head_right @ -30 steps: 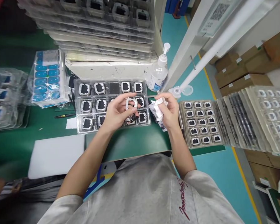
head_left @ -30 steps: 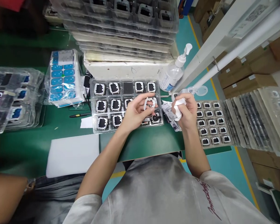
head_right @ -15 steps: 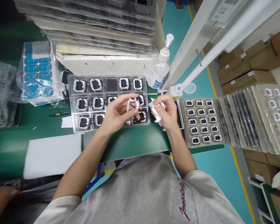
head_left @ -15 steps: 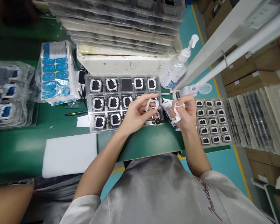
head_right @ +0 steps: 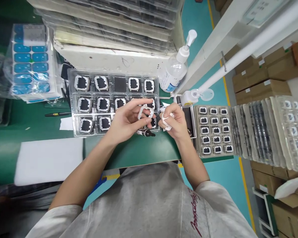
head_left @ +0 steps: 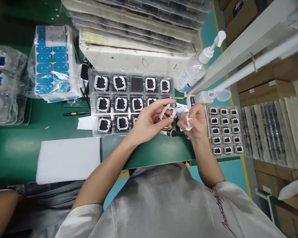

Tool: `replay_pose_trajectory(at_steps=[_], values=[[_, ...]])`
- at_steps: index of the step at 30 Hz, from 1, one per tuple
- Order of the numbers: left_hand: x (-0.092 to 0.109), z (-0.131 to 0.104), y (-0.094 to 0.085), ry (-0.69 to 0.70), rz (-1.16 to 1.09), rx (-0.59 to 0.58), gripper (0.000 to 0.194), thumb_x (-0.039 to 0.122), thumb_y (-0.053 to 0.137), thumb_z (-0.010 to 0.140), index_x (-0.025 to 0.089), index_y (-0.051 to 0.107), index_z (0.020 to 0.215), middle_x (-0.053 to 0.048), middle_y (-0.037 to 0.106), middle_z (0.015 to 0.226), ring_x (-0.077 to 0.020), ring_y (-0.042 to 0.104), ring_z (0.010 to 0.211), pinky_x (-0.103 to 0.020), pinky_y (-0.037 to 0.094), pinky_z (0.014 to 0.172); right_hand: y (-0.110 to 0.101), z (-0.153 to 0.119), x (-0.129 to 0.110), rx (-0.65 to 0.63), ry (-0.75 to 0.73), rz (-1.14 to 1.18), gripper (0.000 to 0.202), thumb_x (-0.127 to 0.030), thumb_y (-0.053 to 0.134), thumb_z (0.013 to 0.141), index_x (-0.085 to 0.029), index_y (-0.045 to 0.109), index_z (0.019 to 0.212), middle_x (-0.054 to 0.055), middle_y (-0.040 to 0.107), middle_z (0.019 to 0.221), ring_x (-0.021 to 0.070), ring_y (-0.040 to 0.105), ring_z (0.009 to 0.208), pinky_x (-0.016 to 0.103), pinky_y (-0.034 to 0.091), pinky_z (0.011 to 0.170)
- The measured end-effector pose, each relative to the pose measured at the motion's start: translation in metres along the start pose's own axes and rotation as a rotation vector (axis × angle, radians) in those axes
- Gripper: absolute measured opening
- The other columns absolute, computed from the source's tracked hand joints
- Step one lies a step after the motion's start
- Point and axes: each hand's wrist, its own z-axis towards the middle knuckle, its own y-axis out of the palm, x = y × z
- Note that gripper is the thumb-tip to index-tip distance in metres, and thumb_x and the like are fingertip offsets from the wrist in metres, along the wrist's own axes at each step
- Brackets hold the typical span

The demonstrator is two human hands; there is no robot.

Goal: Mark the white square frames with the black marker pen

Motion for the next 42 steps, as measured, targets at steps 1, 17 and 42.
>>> replay_pose_trajectory(at_steps=[1, 17, 42], values=[[0.001, 0.000, 0.000, -0.007, -0.008, 0.001, 0.050, 0.038, 0.087, 0.091, 0.025, 0.069, 0.136, -0.004, 0.073, 0.100, -0.0174, 0.077, 0.073, -0.031, 0.067, 0.069, 0.000, 0.000, 0.001, -0.006, 0.011, -0.009, 0.043, -0.043, 0.086, 0.088, -0.027, 0.047, 0.078, -0.014, 0.036, 0.054, 0.0045, 0.018, 0.039, 0.018, 0.023, 0.038], [0.003, -0.001, -0.003, -0.094, 0.127, -0.051, 0.039, 0.020, 0.077, 0.090, 0.021, 0.066, 0.127, -0.001, 0.077, 0.093, -0.0134, 0.075, 0.065, -0.022, 0.059, 0.060, -0.013, -0.008, 0.015, 0.127, 0.093, -0.287, 0.035, -0.049, 0.088, 0.086, -0.026, 0.062, 0.089, -0.008, 0.047, 0.065, 0.0077, 0.034, 0.047, 0.024, 0.024, 0.046], [-0.005, -0.001, -0.013, 0.051, 0.537, -0.125, 0.037, 0.021, 0.069, 0.095, 0.025, 0.075, 0.131, 0.003, 0.067, 0.073, -0.0125, 0.053, 0.056, -0.028, 0.048, 0.062, -0.015, -0.005, 0.007, 0.109, 0.100, -0.431, 0.031, -0.052, 0.084, 0.090, -0.026, 0.066, 0.090, -0.004, 0.054, 0.073, 0.0109, 0.040, 0.054, 0.027, 0.028, 0.049]])
